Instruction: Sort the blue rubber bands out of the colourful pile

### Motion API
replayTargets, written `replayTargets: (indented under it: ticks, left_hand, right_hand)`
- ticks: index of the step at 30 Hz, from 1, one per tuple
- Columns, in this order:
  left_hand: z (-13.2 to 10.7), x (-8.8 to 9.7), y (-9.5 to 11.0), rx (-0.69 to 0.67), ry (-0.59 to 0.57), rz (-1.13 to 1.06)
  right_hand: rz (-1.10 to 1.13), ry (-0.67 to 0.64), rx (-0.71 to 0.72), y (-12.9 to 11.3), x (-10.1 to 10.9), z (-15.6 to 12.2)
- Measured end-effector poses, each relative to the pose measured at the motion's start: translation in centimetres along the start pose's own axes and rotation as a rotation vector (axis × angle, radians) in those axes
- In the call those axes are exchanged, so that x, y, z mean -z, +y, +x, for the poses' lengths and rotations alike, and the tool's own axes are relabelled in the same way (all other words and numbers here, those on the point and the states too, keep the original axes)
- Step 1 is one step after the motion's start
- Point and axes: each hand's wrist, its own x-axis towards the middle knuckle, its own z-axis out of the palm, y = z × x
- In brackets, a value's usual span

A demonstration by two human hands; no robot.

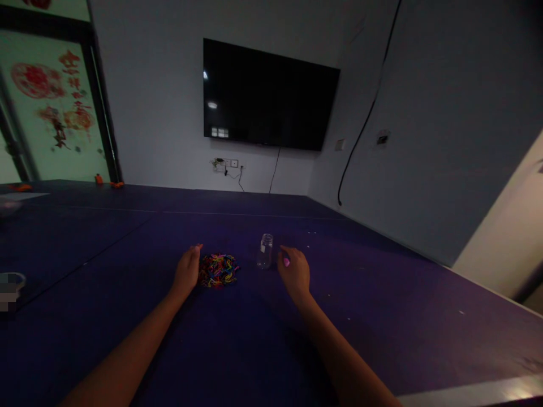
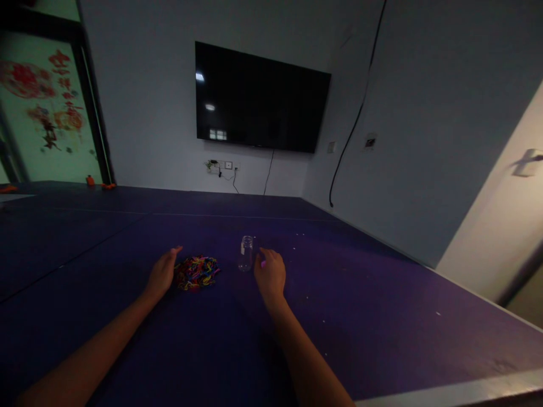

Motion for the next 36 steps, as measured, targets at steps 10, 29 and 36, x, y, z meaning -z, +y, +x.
replayTargets:
  ticks: [10, 29, 36]
  left_hand:
    - [0.1, 0.3, -0.4, -0.019, 0.068, 0.181]
    - [-0.1, 0.1, 0.5, 0.016, -0.020, 0.248]
    - [0.0, -0.6, 0.2, -0.135, -0.204, 0.331]
  right_hand:
    - [-0.218, -0.099, -0.067, -0.8, -2.0, 0.0]
    - [0.010, -0.196, -0.278, 9.0, 0.9, 5.3]
    - [0.186, -0.152, -0.220, 7.6, -0.5, 4.4]
